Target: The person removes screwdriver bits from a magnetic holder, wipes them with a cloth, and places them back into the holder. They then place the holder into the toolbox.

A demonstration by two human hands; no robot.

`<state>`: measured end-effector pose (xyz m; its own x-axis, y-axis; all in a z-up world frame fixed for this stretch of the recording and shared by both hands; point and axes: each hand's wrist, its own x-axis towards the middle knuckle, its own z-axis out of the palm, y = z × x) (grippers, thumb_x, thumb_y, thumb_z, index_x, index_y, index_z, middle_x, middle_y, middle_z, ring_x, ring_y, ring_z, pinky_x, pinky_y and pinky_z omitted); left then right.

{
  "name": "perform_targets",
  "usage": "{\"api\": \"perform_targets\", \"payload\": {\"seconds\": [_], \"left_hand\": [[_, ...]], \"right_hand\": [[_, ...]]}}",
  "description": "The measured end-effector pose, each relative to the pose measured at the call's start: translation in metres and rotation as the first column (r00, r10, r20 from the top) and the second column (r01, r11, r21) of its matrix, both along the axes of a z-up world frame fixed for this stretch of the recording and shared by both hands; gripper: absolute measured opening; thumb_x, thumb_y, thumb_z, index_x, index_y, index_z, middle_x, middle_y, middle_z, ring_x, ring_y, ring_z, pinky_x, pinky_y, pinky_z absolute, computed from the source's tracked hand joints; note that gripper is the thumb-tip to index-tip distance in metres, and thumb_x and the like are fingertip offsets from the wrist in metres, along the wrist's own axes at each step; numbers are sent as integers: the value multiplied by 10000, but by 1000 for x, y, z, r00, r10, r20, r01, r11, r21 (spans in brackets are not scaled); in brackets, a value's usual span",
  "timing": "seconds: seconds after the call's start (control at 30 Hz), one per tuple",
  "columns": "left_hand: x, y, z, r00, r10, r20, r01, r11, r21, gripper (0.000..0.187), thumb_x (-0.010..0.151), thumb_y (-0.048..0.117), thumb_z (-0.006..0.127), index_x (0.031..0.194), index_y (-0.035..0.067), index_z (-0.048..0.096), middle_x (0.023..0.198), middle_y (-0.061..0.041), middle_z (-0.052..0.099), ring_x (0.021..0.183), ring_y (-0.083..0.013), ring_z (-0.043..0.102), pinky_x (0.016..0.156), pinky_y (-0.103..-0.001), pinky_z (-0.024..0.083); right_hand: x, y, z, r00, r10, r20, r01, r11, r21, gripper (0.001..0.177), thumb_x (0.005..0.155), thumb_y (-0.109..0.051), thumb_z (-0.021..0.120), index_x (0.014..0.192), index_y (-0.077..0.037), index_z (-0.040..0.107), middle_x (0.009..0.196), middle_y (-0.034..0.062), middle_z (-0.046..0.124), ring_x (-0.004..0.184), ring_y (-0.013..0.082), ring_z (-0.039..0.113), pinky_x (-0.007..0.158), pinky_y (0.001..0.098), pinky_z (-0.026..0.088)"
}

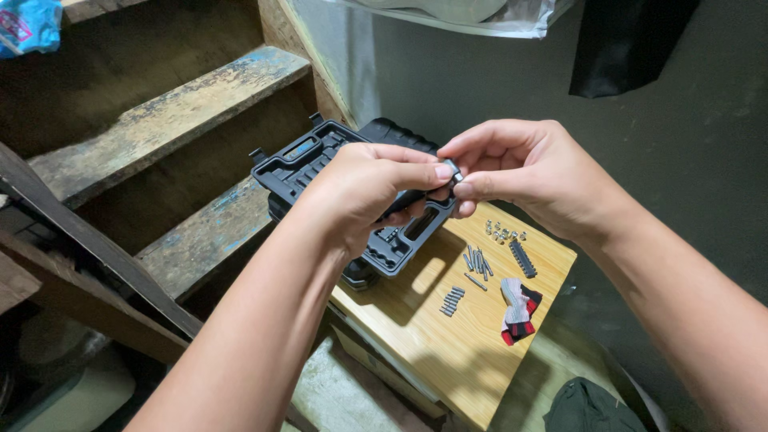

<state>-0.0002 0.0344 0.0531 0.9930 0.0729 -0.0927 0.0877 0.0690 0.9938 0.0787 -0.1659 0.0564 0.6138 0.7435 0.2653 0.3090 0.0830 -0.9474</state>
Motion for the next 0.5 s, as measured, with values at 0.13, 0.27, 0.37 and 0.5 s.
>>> {"api": "perform_targets", "payload": {"seconds": [0.13, 0.27, 0.37, 0.5], "left_hand": [[0, 0, -3, 1000, 3, -2, -3, 1000, -28, 188, 812, 140, 788, 925, -10, 806, 742, -88, 758, 557, -100, 594, 455, -220, 405], [2, 1, -4, 1000, -3, -1, 3, 999, -34, 197, 801, 138, 791, 929, -11, 804, 759, -89, 767, 565, -105, 598, 461, -221, 400], [3, 2, -6, 1000, -8, -7, 8, 1000, -26, 214, 795, 141, 801, 941, -15, 805, 779, -94, 775, 586, -109, 615, 478, -217, 428], [3, 3, -8, 999, -2, -34, 3, 1000, 4, 227, 788, 151, 800, 954, -4, 806, 783, -98, 773, 587, -121, 621, 470, -223, 434]], "right_hand": [[0, 2, -3, 1000, -6, -21, 6, 1000, -1, 300, 858, 30, 725, 1158, 44, 717, 910, 122, 757, 790, 167, 742, 759, 292, 620], [-1, 3, -6, 999, -41, -27, 40, 999, -9, 296, 852, 32, 722, 1148, 41, 718, 909, 116, 762, 784, 164, 744, 757, 287, 618], [-1, 4, -7, 999, -38, -36, 37, 999, -28, 302, 849, 28, 727, 1150, 39, 722, 892, 111, 752, 777, 166, 743, 753, 288, 617], [0, 4, -9, 998, -32, -50, 31, 999, -28, 313, 835, 32, 733, 1147, 39, 721, 897, 108, 750, 777, 166, 745, 751, 288, 617]]}}
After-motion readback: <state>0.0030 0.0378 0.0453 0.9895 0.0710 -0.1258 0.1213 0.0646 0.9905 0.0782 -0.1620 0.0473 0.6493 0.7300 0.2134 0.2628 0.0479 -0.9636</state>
